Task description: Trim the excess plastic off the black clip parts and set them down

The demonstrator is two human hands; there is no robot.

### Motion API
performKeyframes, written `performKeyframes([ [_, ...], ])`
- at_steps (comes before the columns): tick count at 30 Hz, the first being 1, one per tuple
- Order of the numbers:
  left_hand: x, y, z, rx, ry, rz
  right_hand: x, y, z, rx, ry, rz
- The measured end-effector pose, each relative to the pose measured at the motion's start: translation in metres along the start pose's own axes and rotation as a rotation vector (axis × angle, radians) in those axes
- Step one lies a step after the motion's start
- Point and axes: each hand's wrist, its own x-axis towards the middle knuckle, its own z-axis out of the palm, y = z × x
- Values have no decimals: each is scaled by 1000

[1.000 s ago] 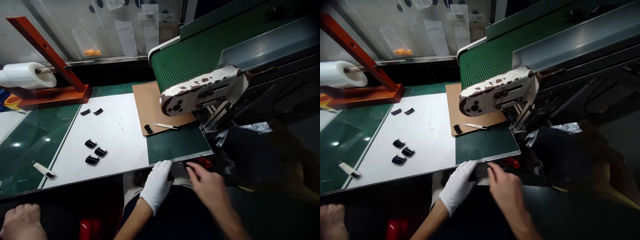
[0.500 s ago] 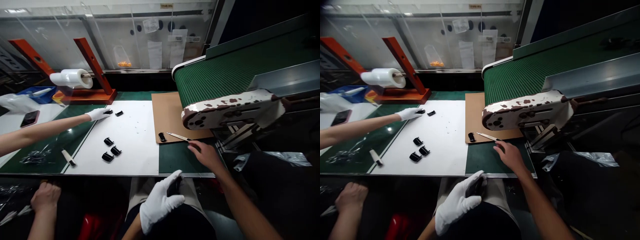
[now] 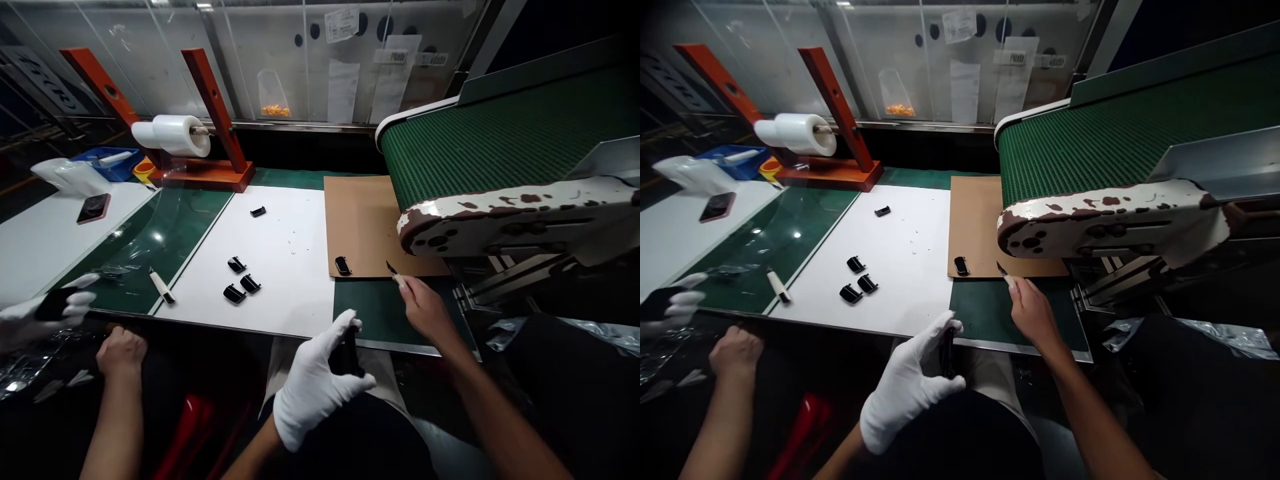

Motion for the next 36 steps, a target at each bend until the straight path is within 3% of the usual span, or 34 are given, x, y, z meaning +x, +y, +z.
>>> performKeyframes([
  [3, 2, 6, 0, 44, -14, 58, -45, -16, -36, 94, -106, -79],
  [5, 3, 11, 2, 75, -31, 74, -66, -28, -58, 183, -268, -121],
  [9, 3, 18, 7, 92, -54, 107, -83, -52, -84, 266, -395, -198],
  [13, 1, 19, 9, -11, -64, 146, -84, -71, -89, 258, -360, -308],
  [17, -3, 19, 7, -35, -51, 167, -86, -85, -89, 89, -375, -360],
  [22, -9, 24, 24, 36, -49, 211, -87, -94, -82, -164, -290, -419],
  [24, -9, 27, 19, 126, -38, 238, -86, -95, -80, -212, -265, -441],
  [25, -9, 28, 7, 181, -21, 254, -86, -96, -80, -233, -261, -446],
  [27, -5, 28, -44, 292, 52, 295, -85, -95, -80, -266, -267, -448],
  [30, 6, 23, -158, 438, 276, 379, -85, -95, -80, -295, -315, -426],
  [32, 13, 18, -220, 461, 390, 403, -86, -95, -80, -316, -348, -399],
  [33, 15, 16, -236, 473, 400, 401, -86, -95, -80, -326, -356, -390],
  [34, 17, 16, -241, 466, 396, 388, -87, -94, -79, -330, -357, -388],
  [36, 15, 18, -217, 458, 347, 357, -89, -94, -78, -325, -338, -405],
])
